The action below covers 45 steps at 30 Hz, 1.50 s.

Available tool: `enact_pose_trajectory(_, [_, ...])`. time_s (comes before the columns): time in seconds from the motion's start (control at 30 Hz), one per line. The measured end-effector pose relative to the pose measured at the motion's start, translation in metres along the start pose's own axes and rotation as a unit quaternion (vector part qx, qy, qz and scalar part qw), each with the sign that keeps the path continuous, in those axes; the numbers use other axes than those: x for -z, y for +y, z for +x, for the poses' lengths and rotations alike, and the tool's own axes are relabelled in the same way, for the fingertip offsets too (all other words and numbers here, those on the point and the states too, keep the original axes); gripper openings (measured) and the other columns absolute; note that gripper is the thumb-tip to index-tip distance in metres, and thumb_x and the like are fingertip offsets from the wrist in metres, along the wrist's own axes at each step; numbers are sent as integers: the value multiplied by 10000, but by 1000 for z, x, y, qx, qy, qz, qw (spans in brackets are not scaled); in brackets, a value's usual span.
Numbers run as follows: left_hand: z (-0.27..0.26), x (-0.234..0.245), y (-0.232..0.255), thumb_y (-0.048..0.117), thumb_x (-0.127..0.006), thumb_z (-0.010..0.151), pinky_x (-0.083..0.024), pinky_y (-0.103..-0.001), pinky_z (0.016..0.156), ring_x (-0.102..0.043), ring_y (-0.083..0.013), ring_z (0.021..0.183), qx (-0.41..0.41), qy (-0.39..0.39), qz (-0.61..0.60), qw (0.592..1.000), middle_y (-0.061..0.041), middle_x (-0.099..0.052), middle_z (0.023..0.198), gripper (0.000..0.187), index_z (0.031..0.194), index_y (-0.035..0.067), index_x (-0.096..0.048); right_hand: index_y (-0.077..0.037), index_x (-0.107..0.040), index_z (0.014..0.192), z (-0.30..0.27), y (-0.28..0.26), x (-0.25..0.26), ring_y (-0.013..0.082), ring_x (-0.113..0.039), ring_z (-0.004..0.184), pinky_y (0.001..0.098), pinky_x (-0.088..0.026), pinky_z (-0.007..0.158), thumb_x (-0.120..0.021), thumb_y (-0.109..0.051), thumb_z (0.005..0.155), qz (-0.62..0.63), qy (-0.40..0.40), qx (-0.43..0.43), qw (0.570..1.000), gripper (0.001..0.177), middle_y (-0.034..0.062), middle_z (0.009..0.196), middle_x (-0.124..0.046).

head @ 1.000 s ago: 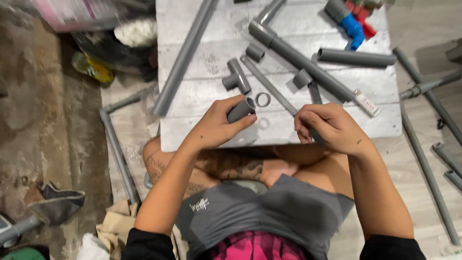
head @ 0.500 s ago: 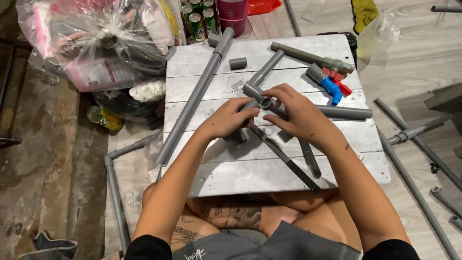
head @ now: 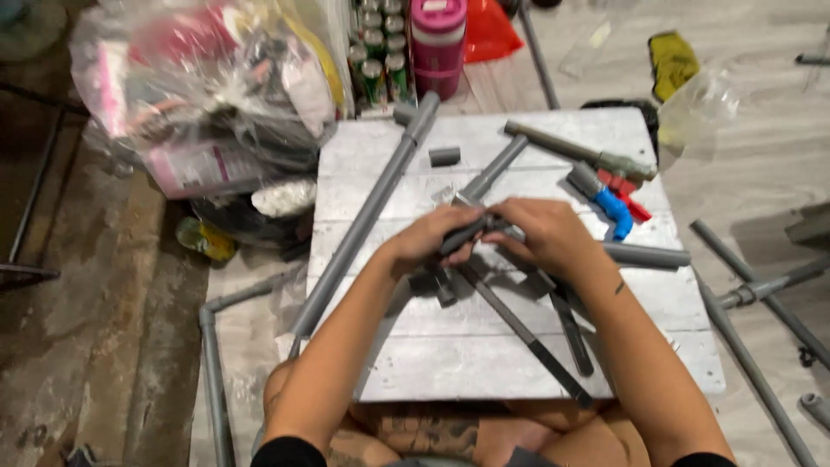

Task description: Cutting a PVC pipe using a hacksaw blade and then assembling the pieces with connectors to build a frame.

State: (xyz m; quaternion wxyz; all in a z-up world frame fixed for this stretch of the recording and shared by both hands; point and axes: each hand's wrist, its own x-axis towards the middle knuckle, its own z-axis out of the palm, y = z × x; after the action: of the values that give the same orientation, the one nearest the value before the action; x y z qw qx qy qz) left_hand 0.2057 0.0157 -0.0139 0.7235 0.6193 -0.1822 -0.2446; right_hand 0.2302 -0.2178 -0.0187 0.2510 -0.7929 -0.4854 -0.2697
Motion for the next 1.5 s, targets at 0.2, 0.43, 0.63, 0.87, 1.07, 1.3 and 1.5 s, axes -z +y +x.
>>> enact_pose_trajectory(0.2, [-3,4,-19,467,-476,1055,-325,-265,359,-378,-170,343,53,-36,-60,996,-99,-401,428,485,857,29,-541,-129,-658,1091,4,-23,13,302,-731,750,389,-586,652,-624,-454,978,20,-41,-10,999,345,45,839,-695])
enact_pose_trajectory(0.43, [1,6,-24,487,-465,1066,-322,-254,351,-351,-157,331,56,-32,-51,997,-76,-387,428,496,847,48,-535,-163,-647,1130,4,-24,14,306,-740,763,402,-598,659,-615,-426,985,48,-69,-55,995,302,38,886,-709])
enact_pose_trajectory(0.63, [-1,2,-22,494,-495,1047,-329,-262,348,-402,-170,320,55,-13,-6,998,-83,-409,421,491,821,61,-545,-178,-648,1087,0,-19,11,303,-737,761,404,-594,653,-644,-435,962,21,-79,-62,995,285,-5,1005,-703])
enact_pose_trajectory(0.87, [0,-7,-23,469,-494,1055,-327,-265,359,-437,-179,333,25,-1,25,999,-72,-416,435,468,809,75,-548,-190,-691,1028,-9,-5,5,259,-741,715,355,-594,634,-657,-480,942,1,-48,-41,998,304,-15,896,-711])
enact_pose_trajectory(1.07, [2,-20,-24,416,-457,1077,-348,-264,383,-460,-188,344,-41,32,33,998,-67,-413,432,457,803,66,-562,-150,-736,1026,-12,-3,3,255,-688,592,339,-572,566,-723,-403,917,18,33,-8,999,276,24,709,-670])
enact_pose_trajectory(1.3, [5,-27,-29,409,-414,1094,-392,-290,397,-478,-221,350,-112,62,79,989,-94,-449,422,501,803,45,-598,-96,-776,1057,-15,-3,-1,275,-672,541,334,-573,536,-747,-260,911,23,101,29,994,222,68,670,-690])
enact_pose_trajectory(1.5, [-6,-42,-16,340,-429,1102,-421,-266,436,-482,-179,373,-173,107,138,969,-51,-446,425,468,755,72,-592,-113,-749,1133,-14,-4,-2,275,-724,589,367,-599,550,-757,-233,889,23,81,-5,996,272,52,735,-763])
